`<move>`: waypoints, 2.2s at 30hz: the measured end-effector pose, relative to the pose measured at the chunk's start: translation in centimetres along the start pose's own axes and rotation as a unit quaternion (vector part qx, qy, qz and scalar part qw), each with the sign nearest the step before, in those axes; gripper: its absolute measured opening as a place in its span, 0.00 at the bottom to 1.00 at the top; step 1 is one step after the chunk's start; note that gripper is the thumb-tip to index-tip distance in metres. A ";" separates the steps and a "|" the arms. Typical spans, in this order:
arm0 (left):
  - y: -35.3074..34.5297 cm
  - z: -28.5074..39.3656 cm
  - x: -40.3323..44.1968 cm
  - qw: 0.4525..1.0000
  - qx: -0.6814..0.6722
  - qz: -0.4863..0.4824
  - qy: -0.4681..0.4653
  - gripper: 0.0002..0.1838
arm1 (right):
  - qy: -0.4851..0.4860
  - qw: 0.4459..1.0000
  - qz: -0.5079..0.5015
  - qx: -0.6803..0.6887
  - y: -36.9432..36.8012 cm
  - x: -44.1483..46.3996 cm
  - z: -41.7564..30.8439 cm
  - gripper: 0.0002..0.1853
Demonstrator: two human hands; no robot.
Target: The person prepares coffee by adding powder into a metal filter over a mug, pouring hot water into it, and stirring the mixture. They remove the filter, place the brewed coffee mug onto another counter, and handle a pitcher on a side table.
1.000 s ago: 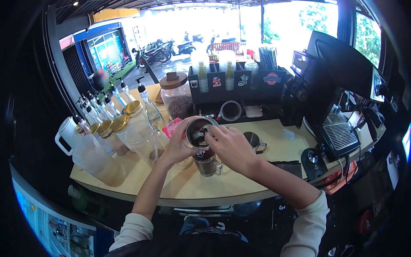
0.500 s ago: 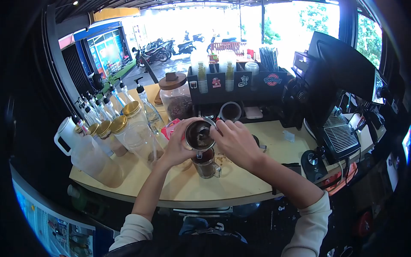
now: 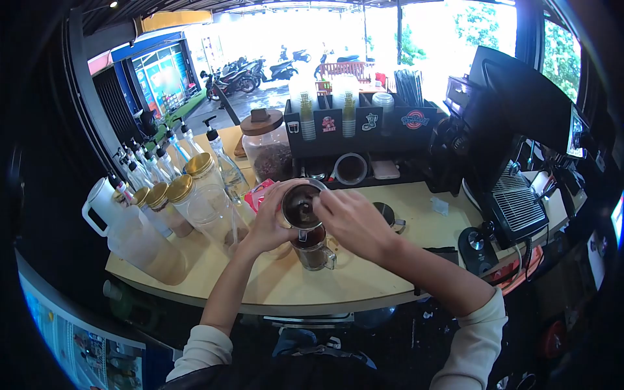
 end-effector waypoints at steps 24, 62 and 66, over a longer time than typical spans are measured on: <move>0.6 0.1 -0.6 0.999 0.041 0.014 0.000 0.46 | 0.050 0.997 -0.025 -0.060 1.3 0.8 -0.9 0.14; 0.7 0.2 -0.9 1.000 0.007 0.000 -0.023 0.44 | 0.155 0.976 -0.057 -0.145 2.8 2.2 0.0 0.04; 0.4 -0.2 -1.1 1.000 0.017 -0.017 -0.011 0.45 | 0.157 0.980 -0.060 -0.108 2.8 2.4 0.3 0.04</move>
Point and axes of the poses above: each hand's wrist, its own x-axis towards the middle knuckle, its own y-axis out of the back of the hand, z = x × y, the point moved 4 cm from there along x, towards the middle knuckle, and after that the axes turned 12 degrees about y, right-handed, at the moved point
